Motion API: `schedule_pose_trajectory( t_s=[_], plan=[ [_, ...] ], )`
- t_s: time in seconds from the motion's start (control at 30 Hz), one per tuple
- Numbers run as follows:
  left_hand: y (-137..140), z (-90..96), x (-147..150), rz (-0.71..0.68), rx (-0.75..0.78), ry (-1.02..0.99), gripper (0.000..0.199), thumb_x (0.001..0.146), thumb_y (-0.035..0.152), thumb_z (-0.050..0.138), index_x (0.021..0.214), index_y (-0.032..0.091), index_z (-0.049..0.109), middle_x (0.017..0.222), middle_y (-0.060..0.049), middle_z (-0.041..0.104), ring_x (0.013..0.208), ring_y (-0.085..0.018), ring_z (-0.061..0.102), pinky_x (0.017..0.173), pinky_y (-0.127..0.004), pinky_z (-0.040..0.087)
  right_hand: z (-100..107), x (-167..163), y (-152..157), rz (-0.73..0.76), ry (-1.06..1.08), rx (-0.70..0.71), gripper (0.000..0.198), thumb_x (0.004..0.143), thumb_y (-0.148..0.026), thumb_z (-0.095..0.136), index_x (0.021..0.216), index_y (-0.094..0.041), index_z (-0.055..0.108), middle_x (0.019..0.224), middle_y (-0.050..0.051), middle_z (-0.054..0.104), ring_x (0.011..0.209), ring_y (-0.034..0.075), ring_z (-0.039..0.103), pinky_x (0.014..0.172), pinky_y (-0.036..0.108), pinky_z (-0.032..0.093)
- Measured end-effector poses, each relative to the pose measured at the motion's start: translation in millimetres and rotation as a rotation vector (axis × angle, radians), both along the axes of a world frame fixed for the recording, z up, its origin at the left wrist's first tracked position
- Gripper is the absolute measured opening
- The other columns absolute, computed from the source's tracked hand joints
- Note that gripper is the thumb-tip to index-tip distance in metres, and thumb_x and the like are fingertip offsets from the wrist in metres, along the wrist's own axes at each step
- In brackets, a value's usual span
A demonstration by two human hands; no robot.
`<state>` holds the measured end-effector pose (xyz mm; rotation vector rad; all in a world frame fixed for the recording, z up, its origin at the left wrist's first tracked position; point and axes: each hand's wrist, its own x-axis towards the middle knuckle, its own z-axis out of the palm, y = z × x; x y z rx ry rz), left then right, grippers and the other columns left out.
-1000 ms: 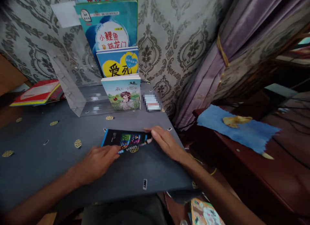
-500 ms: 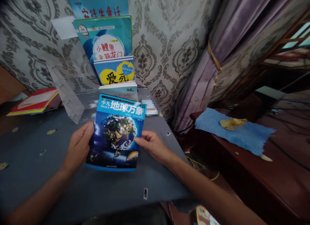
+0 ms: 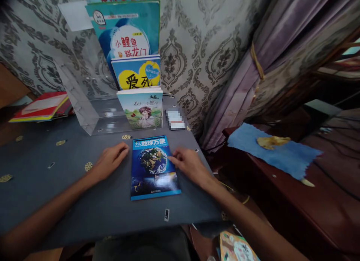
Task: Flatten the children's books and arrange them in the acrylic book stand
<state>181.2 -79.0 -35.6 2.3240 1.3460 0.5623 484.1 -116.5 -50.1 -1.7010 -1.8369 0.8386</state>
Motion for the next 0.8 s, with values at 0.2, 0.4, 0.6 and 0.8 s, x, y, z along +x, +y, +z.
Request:
schedule_pose_trajectory(
  t_s=[0.2, 0.4, 0.6, 0.8],
  plan=[
    [9.5, -23.0, 10.2, -0.083, 0.284, 0.143, 0.018, 0.101, 0.026, 0.039, 0.105, 0.021, 0.056, 0.124, -0.012, 0.064, 0.120, -0.028, 0.058, 0.100, -0.046, 0.050, 11.7, -39.0, 6.7, 0.153, -0.289, 0.325, 0.025, 0.099, -0.032, 0.047, 0.108, -0.022, 0.069, 0.098, 0.008, 0.077, 0.089, 0.024, 0.072, 0.078, 0.034, 0.053],
    [14.9, -42.1, 6.2, -0.066, 0.349, 0.135, 0.030, 0.101, 0.022, 0.041, 0.129, 0.016, 0.050, 0.133, -0.016, 0.063, 0.124, -0.029, 0.059, 0.103, -0.048, 0.050, -8.2, -97.8, 25.5, 0.535, -0.300, 0.464, 0.047, 0.102, -0.028, 0.045, 0.145, -0.010, 0.046, 0.148, 0.021, 0.053, 0.141, 0.028, 0.047, 0.116, 0.050, 0.040],
    [15.8, -41.1, 3.4, -0.088, 0.332, 0.150, 0.015, 0.100, 0.022, 0.044, 0.108, 0.018, 0.056, 0.128, -0.013, 0.066, 0.126, -0.028, 0.057, 0.106, -0.049, 0.048, -21.6, -68.5, 36.5, 0.446, -0.354, 0.410, 0.047, 0.102, -0.028, 0.045, 0.146, -0.011, 0.045, 0.151, 0.020, 0.050, 0.146, 0.028, 0.039, 0.120, 0.054, 0.035],
    [16.6, -38.8, 8.8, -0.065, 0.303, 0.147, 0.024, 0.100, 0.022, 0.041, 0.121, 0.019, 0.053, 0.137, -0.015, 0.060, 0.128, -0.029, 0.055, 0.105, -0.052, 0.048, -24.5, -43.5, 40.0, 0.374, -0.304, 0.419, 0.042, 0.102, -0.023, 0.042, 0.143, -0.016, 0.048, 0.148, 0.016, 0.055, 0.143, 0.027, 0.045, 0.119, 0.056, 0.035]
  ],
)
